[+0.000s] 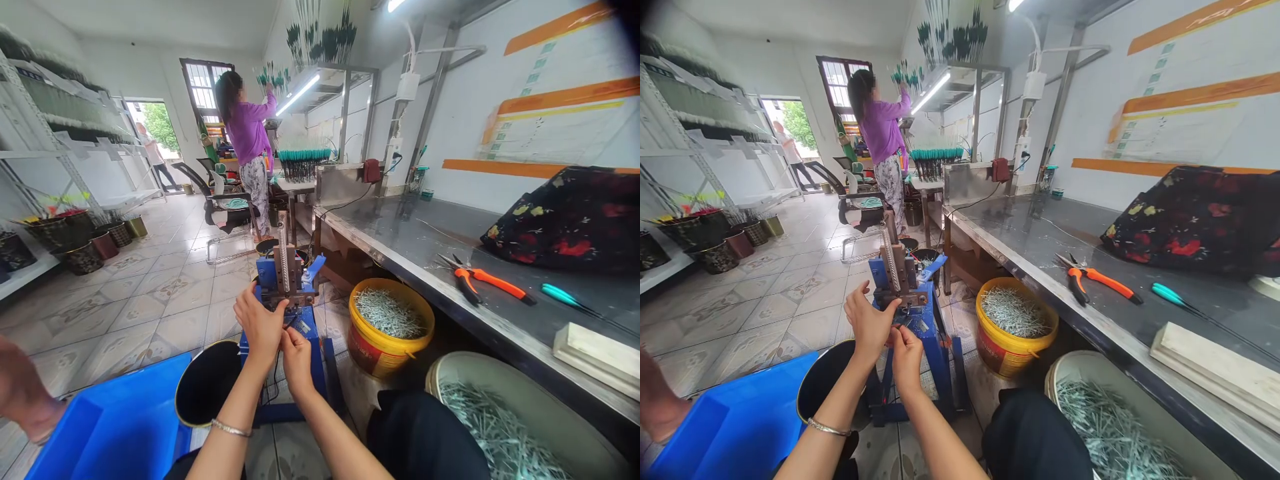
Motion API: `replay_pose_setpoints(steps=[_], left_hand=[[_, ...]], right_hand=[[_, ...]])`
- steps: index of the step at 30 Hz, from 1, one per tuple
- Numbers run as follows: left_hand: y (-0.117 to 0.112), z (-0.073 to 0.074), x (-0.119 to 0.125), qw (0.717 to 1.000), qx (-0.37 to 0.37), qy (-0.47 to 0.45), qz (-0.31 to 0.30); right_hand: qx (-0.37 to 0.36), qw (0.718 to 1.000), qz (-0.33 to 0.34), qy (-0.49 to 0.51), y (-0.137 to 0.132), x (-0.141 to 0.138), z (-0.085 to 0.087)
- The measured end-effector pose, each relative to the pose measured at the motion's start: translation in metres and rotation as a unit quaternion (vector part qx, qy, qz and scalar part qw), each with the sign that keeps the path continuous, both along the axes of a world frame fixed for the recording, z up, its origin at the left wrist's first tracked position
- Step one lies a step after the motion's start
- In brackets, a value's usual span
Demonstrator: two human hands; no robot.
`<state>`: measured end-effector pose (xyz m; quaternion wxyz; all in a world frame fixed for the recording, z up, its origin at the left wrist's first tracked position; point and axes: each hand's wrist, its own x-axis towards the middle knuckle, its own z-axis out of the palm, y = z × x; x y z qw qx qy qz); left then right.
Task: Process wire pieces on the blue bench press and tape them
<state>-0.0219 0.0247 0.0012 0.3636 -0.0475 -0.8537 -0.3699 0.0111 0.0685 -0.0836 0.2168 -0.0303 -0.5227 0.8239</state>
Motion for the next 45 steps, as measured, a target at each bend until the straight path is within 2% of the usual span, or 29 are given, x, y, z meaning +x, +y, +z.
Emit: replay_pose_setpoints(steps=[2, 5, 9, 11, 19, 23, 27, 31, 33, 39, 45], left_hand=[[0.000, 0.001, 0.000, 1.000, 0.000, 0.000, 0.001], [0.000, 0.003, 0.000, 1.000, -0.002, -0.002, 0.002], [0.000, 0.005, 0.000, 1.000, -0.003, -0.008, 0.001], [0.000, 0.005, 0.000, 1.000, -0.002, -0.007, -0.003], [0.000, 0.007, 0.000, 1.000, -0.016, -0.012, -0.013], [-0.001, 0.008, 0.000, 0.999, -0.021, -0.018, -0.023], [0.001, 0.009, 0.000, 0.999, -0.027, -0.012, -0.017], [0.002, 0.014, -0.002, 0.999, -0.044, -0.028, -0.007], [-0.002, 0.019, -0.005, 0.998, -0.052, -0.032, -0.014], [-0.032, 0.029, -0.018, 0.993, -0.097, -0.038, -0.063], [-0.042, 0.022, -0.026, 0.990, -0.111, -0.042, -0.077]], right_hand=[[0.030, 1.000, 0.004, -0.008, 0.004, 0.002, 0.003], [0.116, 0.993, 0.020, -0.024, 0.020, 0.008, 0.010], [0.236, 0.970, 0.047, -0.033, 0.040, 0.013, 0.021], [0.265, 0.962, 0.047, -0.036, 0.041, 0.013, 0.024], [0.234, 0.970, -0.044, -0.040, 0.013, 0.011, 0.018], [0.210, 0.973, -0.070, -0.059, 0.007, 0.010, 0.017], [0.246, 0.968, -0.035, -0.042, 0.018, 0.008, 0.015], [0.353, 0.935, -0.015, -0.044, 0.036, 0.010, 0.016], [0.379, 0.924, -0.012, -0.042, 0.041, 0.011, 0.019], [0.369, 0.928, 0.016, -0.041, 0.042, 0.012, 0.024], [0.356, 0.933, 0.013, -0.052, 0.041, 0.010, 0.025]])
